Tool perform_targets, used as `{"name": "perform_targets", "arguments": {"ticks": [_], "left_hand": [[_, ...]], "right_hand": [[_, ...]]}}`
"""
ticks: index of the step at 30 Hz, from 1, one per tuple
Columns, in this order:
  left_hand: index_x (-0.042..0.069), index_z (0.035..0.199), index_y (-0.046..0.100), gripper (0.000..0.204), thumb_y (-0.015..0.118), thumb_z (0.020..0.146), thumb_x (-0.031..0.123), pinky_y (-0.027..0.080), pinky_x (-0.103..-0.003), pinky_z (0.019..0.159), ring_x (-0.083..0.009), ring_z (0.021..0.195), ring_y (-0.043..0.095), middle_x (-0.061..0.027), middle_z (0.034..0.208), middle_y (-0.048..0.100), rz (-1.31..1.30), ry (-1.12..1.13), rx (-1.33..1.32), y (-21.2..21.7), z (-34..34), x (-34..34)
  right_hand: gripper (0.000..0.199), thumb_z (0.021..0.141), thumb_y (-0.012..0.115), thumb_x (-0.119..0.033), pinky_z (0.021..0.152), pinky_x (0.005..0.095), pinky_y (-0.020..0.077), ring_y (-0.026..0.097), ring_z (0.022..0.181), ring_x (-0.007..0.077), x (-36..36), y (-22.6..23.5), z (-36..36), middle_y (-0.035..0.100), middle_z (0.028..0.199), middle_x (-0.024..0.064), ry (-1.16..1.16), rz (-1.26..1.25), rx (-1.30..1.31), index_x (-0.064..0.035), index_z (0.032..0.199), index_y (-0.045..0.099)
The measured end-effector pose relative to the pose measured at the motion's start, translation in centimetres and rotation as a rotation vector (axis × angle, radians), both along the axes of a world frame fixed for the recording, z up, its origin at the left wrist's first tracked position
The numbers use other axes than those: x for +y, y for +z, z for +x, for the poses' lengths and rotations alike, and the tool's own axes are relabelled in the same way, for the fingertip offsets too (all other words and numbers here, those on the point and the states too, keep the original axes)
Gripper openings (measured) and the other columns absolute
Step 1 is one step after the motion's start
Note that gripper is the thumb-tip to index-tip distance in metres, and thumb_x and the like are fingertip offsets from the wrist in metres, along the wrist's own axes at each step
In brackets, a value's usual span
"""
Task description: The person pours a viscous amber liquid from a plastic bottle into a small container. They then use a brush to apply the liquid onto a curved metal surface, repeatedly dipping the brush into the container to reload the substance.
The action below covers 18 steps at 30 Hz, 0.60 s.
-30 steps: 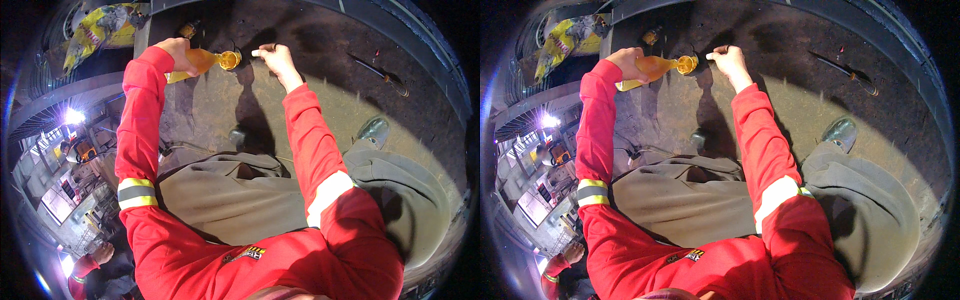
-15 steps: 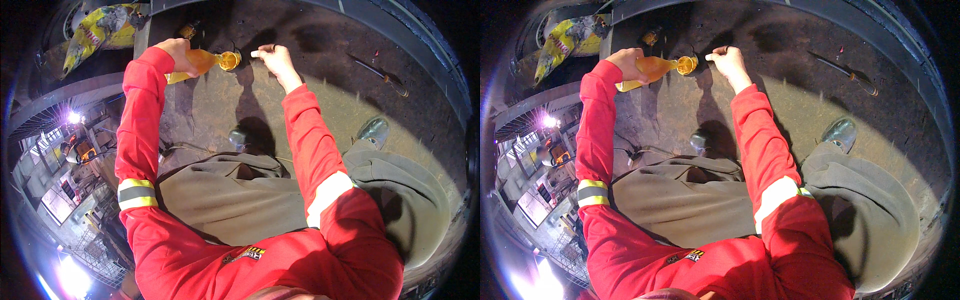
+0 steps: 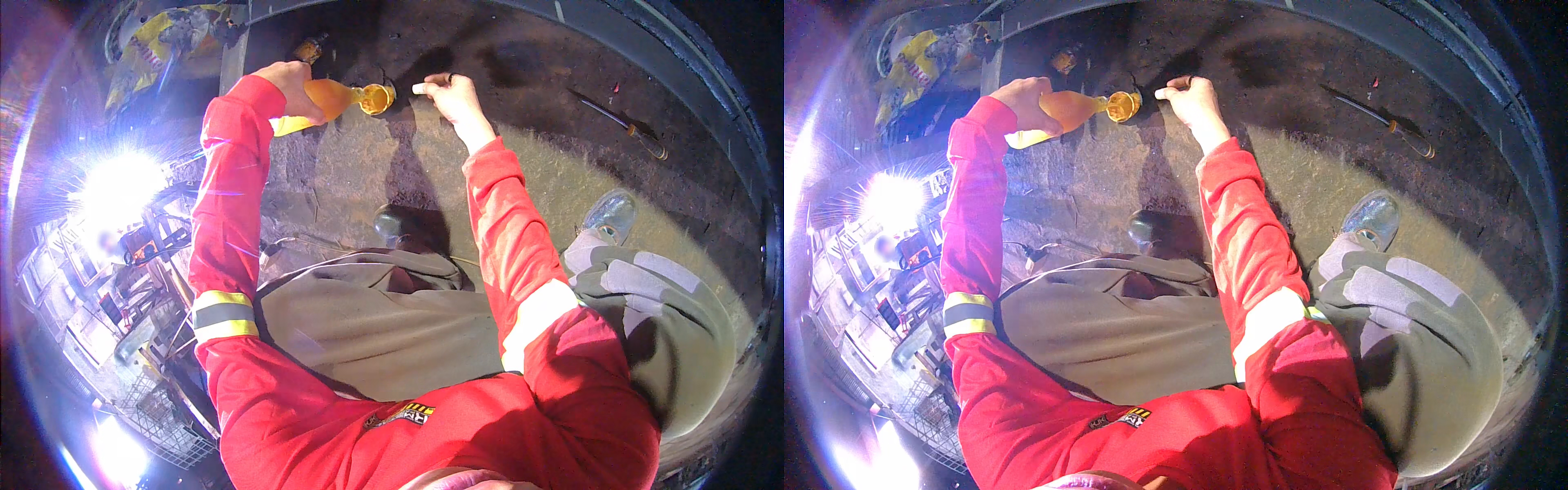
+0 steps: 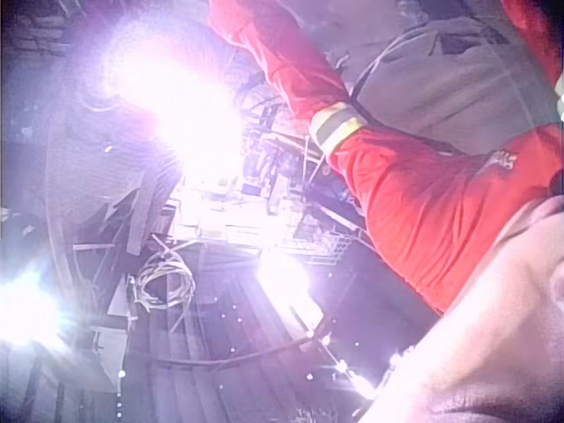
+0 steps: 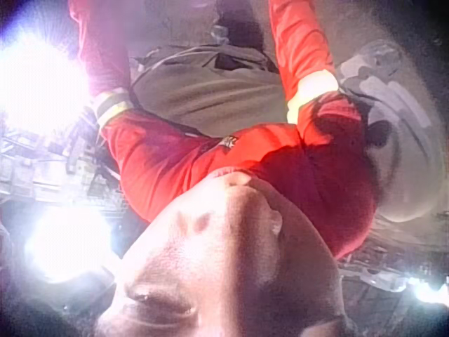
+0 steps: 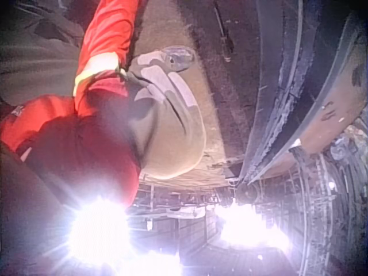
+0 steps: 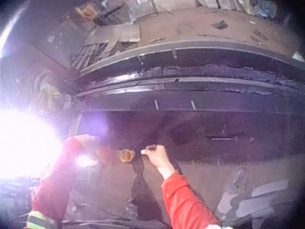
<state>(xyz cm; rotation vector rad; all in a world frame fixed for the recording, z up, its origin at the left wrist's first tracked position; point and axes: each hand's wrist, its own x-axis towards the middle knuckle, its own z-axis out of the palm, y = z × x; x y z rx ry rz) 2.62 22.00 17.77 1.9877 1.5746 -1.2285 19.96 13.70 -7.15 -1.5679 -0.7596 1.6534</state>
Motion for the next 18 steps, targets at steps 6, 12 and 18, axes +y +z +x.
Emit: {"name": "perform_targets", "arguments": {"ticks": [6,12,18], "left_hand": [[-0.002,0.114,0.062,0.079,0.084,0.053,0.045,0.052,-0.041,0.088,-0.0371,0.103,0.065,-0.0225,0.107,0.068,0.019,-0.018,-0.028,-0.7,-1.4,0.3],[-0.002,0.120,0.061,0.085,0.087,0.052,0.043,0.052,-0.039,0.091,-0.0368,0.108,0.064,-0.0235,0.113,0.066,0.044,0.014,0.001,-0.3,-0.8,0.0],[-0.001,0.121,0.060,0.085,0.086,0.054,0.043,0.051,-0.039,0.093,-0.0367,0.108,0.064,-0.0236,0.114,0.066,0.046,0.024,0.024,-0.2,-0.6,-0.1]], "right_hand": [[0.030,0.078,0.078,-0.014,0.072,0.0267,0.0480,0.059,0.076,0.0118,-0.2,0.3,-0.1,0.068,0.087,0.0050,-0.012,0.023,0.024,0.0009,0.102,0.069],[0.031,0.079,0.077,-0.015,0.070,0.0269,0.0474,0.057,0.074,0.0112,-0.3,1.9,0.4,0.066,0.085,0.0034,0.000,-0.004,0.012,0.0006,0.105,0.068],[0.034,0.077,0.080,-0.016,0.071,0.0274,0.0475,0.057,0.075,0.0118,-0.3,1.4,0.2,0.066,0.086,0.0040,-0.013,0.018,0.025,0.0007,0.104,0.068]]}}
